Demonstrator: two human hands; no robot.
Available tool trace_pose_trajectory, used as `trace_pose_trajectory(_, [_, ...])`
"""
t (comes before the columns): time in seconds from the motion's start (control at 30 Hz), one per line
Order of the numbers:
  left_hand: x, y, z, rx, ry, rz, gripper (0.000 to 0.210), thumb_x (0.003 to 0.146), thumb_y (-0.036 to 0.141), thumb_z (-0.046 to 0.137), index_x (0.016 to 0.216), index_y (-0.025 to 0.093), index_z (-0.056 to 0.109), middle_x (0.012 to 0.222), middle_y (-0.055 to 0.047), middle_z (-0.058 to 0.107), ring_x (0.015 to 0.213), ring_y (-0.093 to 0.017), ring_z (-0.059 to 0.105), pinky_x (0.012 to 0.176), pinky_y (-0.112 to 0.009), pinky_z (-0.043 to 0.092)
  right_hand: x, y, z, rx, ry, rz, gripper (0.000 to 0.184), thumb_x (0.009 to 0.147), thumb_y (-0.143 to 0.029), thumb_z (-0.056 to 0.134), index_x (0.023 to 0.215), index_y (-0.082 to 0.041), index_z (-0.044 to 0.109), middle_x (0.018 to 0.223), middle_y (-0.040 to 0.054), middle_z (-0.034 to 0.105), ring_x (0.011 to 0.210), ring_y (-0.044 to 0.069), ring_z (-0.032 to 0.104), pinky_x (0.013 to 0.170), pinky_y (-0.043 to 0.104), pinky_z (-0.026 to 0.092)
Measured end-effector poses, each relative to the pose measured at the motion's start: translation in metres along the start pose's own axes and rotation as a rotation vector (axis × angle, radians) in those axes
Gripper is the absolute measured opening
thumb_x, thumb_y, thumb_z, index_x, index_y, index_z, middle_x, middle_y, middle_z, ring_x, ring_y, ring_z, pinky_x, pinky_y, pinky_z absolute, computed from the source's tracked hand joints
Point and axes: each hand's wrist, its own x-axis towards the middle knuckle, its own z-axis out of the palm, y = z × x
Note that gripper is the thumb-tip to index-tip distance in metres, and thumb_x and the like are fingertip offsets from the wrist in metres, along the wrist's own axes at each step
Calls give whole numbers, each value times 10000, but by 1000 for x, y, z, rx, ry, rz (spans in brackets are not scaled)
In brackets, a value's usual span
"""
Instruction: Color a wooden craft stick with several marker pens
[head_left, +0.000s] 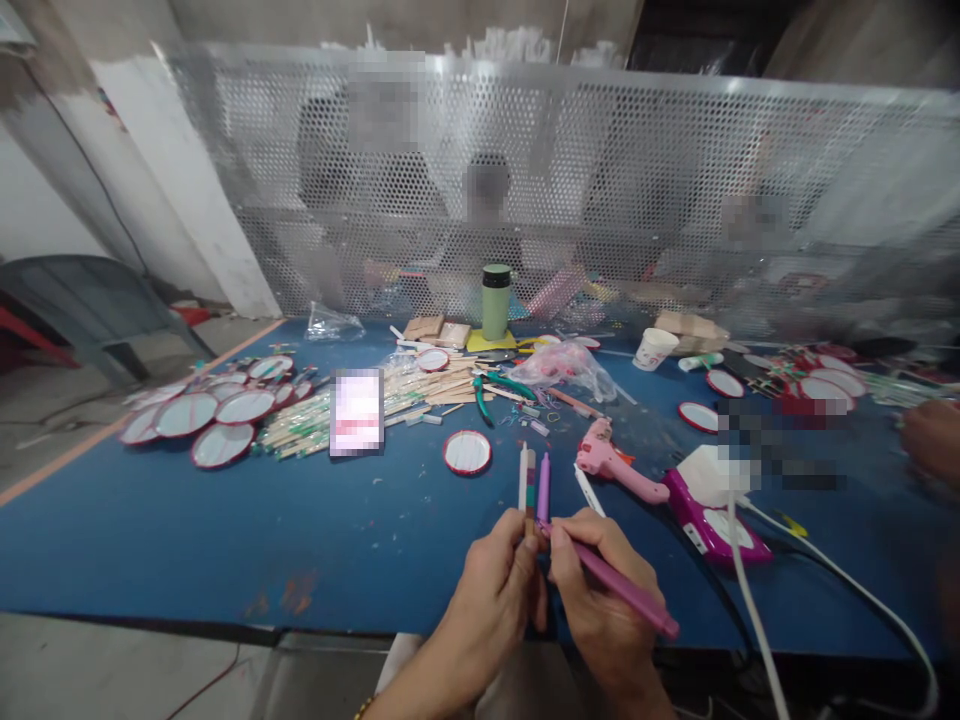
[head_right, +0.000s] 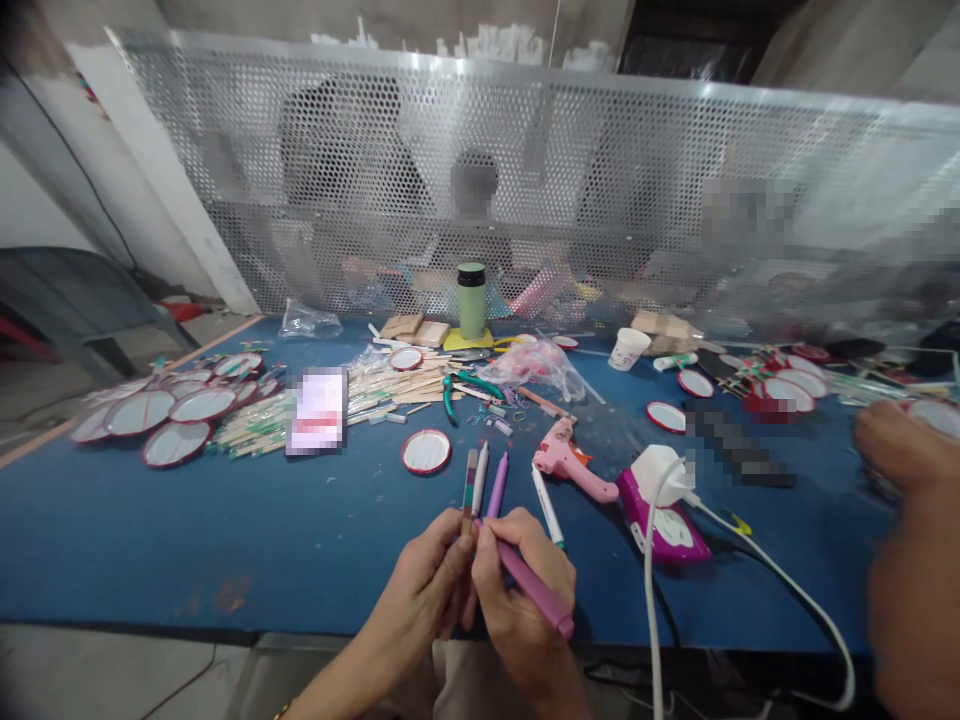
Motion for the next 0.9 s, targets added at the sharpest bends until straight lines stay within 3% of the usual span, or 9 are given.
trace_pose_trajectory(0.47, [1, 3, 1, -23, -16, -38, 468, 915, 679, 419, 824, 220, 418, 472, 86, 455, 360, -61, 335, 380, -173, 275, 2, 0, -2, -17, 2, 32, 148, 913, -169, 577, 779, -192, 637, 628, -21, 650, 504, 95, 620, 494, 173, 497])
trace_pose_trajectory(0.9, [1, 2, -1, 5, -10, -36, 444, 938, 641, 414, 842, 208, 452, 485, 81, 467, 375, -63, 360, 407, -177, 291, 1, -1, -1, 16, -10, 28, 136, 916, -151, 576, 800, -197, 630, 647, -28, 644, 516, 86, 620, 502, 166, 500])
